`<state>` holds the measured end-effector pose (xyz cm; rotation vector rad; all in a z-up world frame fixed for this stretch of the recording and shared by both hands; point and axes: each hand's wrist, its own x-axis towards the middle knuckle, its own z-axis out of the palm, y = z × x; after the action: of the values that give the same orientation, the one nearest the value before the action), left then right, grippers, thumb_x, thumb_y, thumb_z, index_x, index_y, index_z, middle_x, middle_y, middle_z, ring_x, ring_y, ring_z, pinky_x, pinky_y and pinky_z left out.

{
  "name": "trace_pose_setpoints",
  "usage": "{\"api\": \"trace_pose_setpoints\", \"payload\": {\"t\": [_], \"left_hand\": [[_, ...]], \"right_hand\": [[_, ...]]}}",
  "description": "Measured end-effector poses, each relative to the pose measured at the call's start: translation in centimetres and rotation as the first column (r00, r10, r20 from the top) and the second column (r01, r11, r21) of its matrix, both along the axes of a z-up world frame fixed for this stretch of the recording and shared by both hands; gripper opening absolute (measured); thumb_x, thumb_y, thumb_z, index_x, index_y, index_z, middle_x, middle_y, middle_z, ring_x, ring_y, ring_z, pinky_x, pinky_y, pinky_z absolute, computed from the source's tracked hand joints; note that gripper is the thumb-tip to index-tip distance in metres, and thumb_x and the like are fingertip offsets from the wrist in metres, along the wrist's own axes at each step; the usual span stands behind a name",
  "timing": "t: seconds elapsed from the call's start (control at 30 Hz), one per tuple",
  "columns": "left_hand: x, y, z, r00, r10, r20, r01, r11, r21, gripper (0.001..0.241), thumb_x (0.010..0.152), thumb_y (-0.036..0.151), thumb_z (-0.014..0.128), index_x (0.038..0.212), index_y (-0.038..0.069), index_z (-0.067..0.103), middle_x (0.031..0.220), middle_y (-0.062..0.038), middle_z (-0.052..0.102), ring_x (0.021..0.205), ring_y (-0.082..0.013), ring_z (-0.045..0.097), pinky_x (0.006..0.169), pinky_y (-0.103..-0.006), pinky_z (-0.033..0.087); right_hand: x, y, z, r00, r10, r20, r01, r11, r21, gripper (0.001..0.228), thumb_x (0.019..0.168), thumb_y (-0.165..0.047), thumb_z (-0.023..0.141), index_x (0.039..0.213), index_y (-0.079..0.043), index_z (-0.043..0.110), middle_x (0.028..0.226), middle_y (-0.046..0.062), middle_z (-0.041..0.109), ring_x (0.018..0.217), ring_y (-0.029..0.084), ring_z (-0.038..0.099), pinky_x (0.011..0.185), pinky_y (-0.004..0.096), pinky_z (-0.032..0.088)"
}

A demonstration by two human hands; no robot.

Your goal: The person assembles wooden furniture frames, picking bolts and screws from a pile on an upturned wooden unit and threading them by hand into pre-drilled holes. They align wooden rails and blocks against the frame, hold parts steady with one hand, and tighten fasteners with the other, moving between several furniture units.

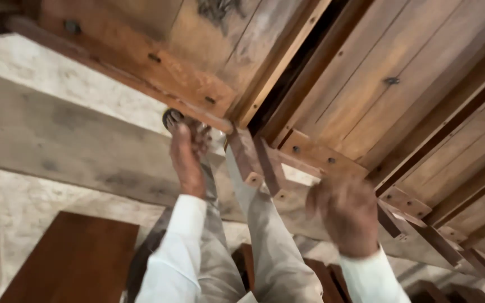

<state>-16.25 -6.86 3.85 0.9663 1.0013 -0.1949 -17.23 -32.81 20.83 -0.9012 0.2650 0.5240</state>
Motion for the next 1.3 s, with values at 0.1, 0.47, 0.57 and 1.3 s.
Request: {"api": "trace_pose_setpoints", "payload": {"t": [0.1,0.47,0.57,1.3], "left_hand": [[0.1,-2.5,3.0,0.998,0.043,0.046,-0.04,0.998,-0.05,0.059,0.102,0.047,0.058,0.141,0.003,0.055,0.129,-0.014,0.068,0.108,-0.0217,0.071,0.086,-0.0309,0.055],[3.4,-4.8,7.4,0.995,-0.085,-0.049,0.089,0.992,0.091,0.078,0.095,0.039,0.065,0.158,0.005,0.035,0.14,-0.017,0.057,0.112,-0.026,0.061,0.088,-0.0339,0.054],[3.3,-4.9,6.9,0.994,-0.094,0.048,0.085,0.983,0.162,0.081,0.093,0.032,0.069,0.156,0.002,0.028,0.15,-0.009,0.046,0.128,-0.0214,0.053,0.098,-0.034,0.053],[1.1,-3.9,-0.2,0.987,-0.112,-0.111,0.117,0.992,0.038,0.033,0.092,0.017,0.072,0.116,-0.006,0.069,0.108,-0.007,0.071,0.095,-0.0155,0.066,0.081,-0.0275,0.053]], "right_hand": [[8.8,3.6,-1.7,0.968,-0.149,-0.203,0.028,0.866,-0.5,0.046,0.106,-0.036,0.057,0.144,-0.01,0.061,0.142,0.014,0.065,0.129,0.027,0.064,0.11,0.044,0.055],[11.4,10.1,-15.1,0.884,-0.291,-0.366,0.052,0.839,-0.541,0.114,0.065,-0.054,0.088,0.147,0.004,0.033,0.14,0.024,0.06,0.128,0.036,0.062,0.107,0.041,0.05],[10.9,10.3,-17.8,0.85,-0.303,-0.432,-0.08,0.735,-0.673,0.097,0.062,-0.044,0.09,0.136,0.004,0.049,0.124,0.021,0.072,0.112,0.032,0.071,0.097,0.04,0.056],[9.7,8.7,-16.2,0.954,-0.068,-0.291,-0.229,0.458,-0.859,0.072,0.068,-0.039,0.084,0.117,0.009,0.063,0.116,0.028,0.072,0.11,0.036,0.072,0.097,0.04,0.056]]}}
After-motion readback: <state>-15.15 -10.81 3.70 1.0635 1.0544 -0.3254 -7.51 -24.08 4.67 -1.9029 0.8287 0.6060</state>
